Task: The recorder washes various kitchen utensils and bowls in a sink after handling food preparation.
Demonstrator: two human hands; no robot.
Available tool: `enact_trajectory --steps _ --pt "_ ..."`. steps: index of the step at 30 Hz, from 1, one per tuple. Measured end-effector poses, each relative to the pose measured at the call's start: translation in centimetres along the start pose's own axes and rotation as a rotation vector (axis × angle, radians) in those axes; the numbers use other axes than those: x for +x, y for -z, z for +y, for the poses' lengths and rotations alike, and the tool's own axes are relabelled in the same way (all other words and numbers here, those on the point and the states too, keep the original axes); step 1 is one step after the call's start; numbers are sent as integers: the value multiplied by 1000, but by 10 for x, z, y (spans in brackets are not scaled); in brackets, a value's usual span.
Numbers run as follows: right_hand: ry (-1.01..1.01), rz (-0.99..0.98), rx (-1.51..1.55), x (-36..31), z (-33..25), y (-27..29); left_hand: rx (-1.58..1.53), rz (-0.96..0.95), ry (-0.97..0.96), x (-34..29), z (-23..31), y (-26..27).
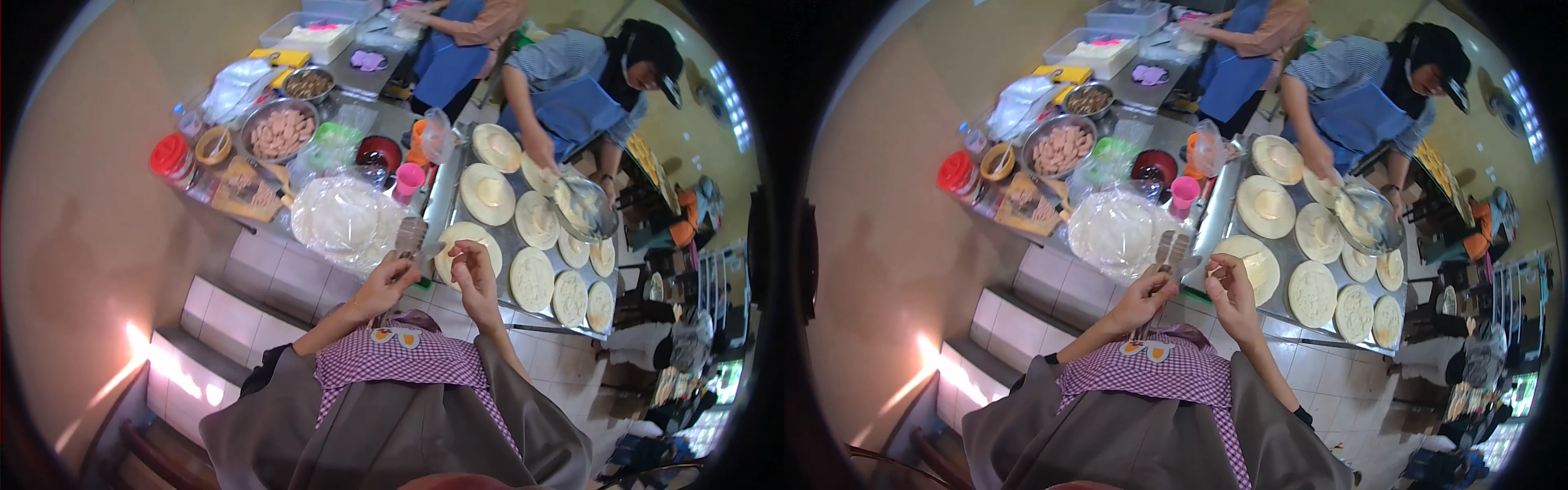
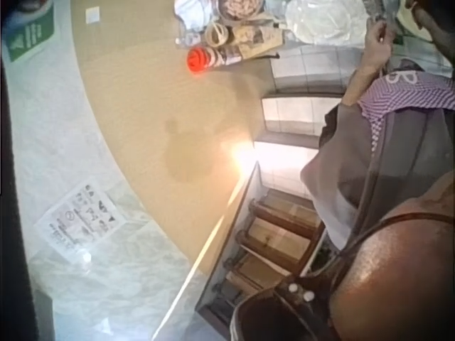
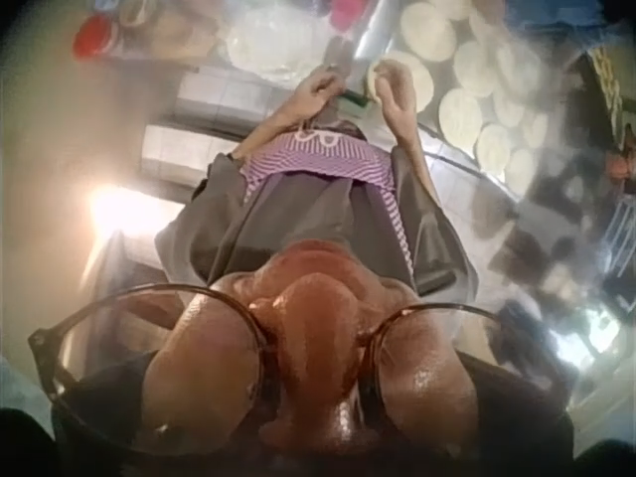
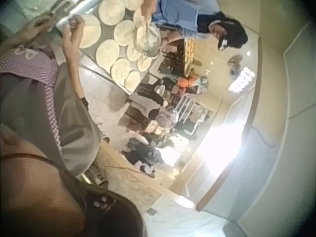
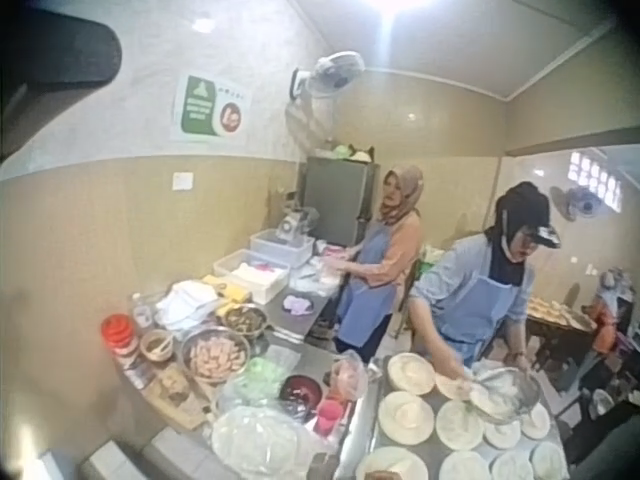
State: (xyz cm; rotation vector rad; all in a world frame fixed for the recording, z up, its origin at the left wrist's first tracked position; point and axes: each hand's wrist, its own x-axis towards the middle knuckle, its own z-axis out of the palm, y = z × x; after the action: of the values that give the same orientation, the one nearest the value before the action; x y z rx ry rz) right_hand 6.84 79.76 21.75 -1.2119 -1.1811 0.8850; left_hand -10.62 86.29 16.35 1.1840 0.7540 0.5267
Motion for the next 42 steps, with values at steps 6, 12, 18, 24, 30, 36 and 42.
enact_trajectory --steps 6,12,18,24,30,36,42 --pt "118 2 -200 1 8 -19 270 73 -360 4 -6 0" --pt "138 143 -344 4 11 -16 189 78 -310 7 -8 -5" --pt "192 336 -569 3 3 2 218 -84 -144 19 2 -15" --pt "291 516 -600 -33 14 37 170 -301 -12 42 -12 -39" --pt "-499 750 -500 -139 90 57 127 -329 27 70 -16 -63" --pt "-1415 448 -452 -304 217 14 133 -425 111 91 -25 -82" --pt "-962 527 184 -444 387 -49 208 -527 44 85 -24 -137"
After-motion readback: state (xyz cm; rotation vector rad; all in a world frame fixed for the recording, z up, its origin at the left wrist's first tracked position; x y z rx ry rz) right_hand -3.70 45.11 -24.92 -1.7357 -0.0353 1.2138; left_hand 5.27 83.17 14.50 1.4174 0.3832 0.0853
